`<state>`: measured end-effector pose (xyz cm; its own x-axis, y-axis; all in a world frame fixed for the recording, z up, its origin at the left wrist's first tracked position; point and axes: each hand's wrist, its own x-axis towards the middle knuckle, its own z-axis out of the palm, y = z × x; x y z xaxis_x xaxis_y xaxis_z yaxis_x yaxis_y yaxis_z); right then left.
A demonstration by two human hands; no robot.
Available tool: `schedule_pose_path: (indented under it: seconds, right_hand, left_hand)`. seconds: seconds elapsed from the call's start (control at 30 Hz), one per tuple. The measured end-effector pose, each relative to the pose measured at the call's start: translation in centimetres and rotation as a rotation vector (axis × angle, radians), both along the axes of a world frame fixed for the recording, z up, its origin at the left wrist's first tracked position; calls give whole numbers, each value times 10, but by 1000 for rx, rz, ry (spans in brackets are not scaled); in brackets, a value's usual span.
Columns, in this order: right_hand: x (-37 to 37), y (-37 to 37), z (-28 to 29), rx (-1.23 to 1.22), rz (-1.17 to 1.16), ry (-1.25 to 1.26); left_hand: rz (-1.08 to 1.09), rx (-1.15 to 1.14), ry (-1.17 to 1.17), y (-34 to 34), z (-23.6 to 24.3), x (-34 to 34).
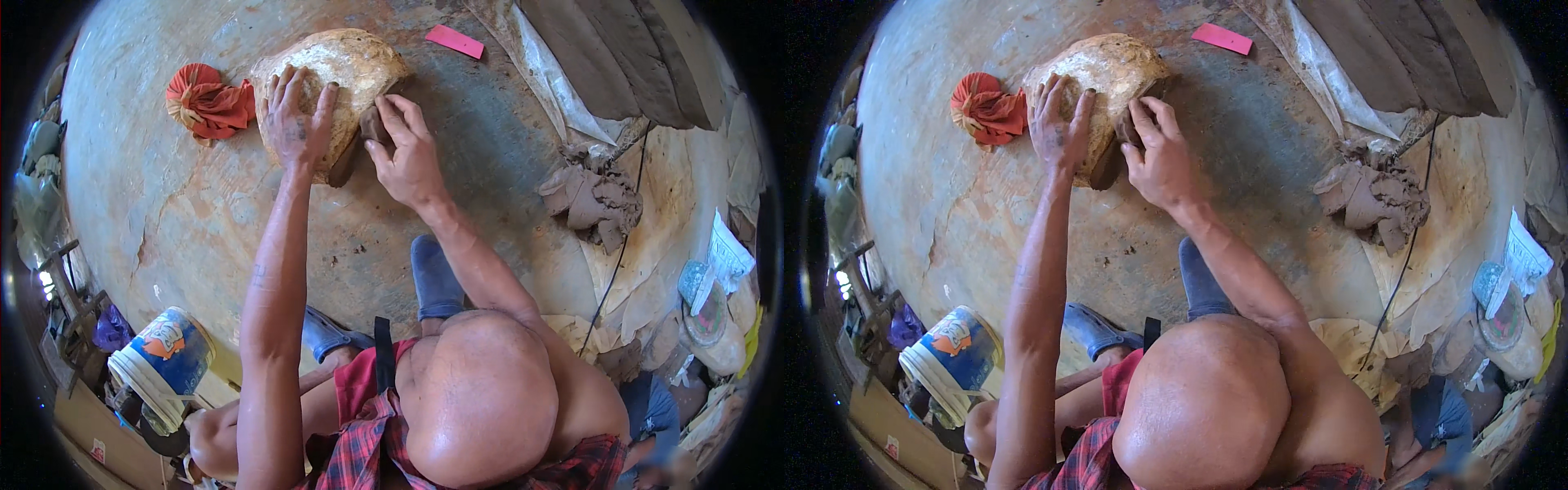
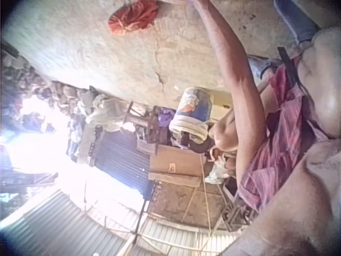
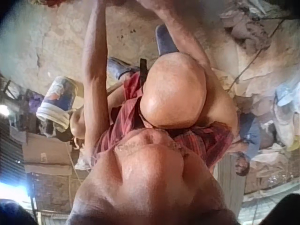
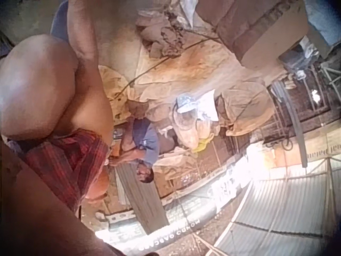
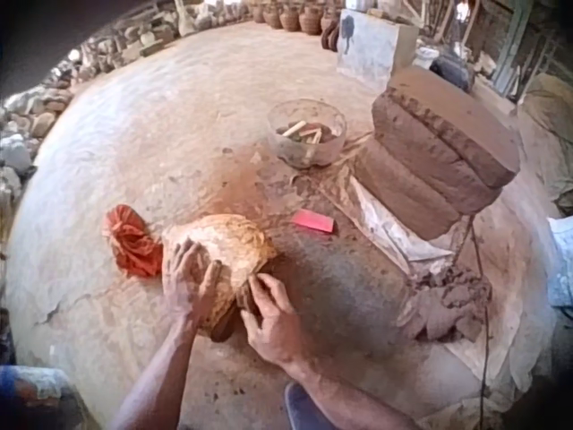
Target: The person cleans the interior of a pottery mold using a scraper and then prepares and presses clay into the mold sections by hand to create a mask-like object.
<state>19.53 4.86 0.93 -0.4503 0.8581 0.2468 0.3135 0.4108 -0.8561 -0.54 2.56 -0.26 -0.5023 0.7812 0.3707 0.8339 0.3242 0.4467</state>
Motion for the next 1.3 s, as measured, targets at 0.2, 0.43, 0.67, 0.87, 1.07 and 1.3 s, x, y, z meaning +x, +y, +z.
schedule_pose_path:
  seconds: [0.2,0.43,0.67,0.87,1.07,1.3]
  right_hand:
    - [-3,-14,3,-24,-50,71]
    - [11,-37,8,-334,37,113]
    - [-14,-1,-8,-130,-216,-9]
    - [-9,-35,1,40,-129,117]
    - [-23,-50,7,8,-170,41]
    - [-12,-71,-16,88,-45,48]
  left_hand:
    - [26,15,-19,2,-2,1]
    - [43,26,-5,-3,-6,-1]
    - [51,39,-13,3,-6,3]
    - [47,46,-35,1,-5,3]
    - [30,65,-51,2,-7,3]
    - [45,62,-28,-1,-10,2]
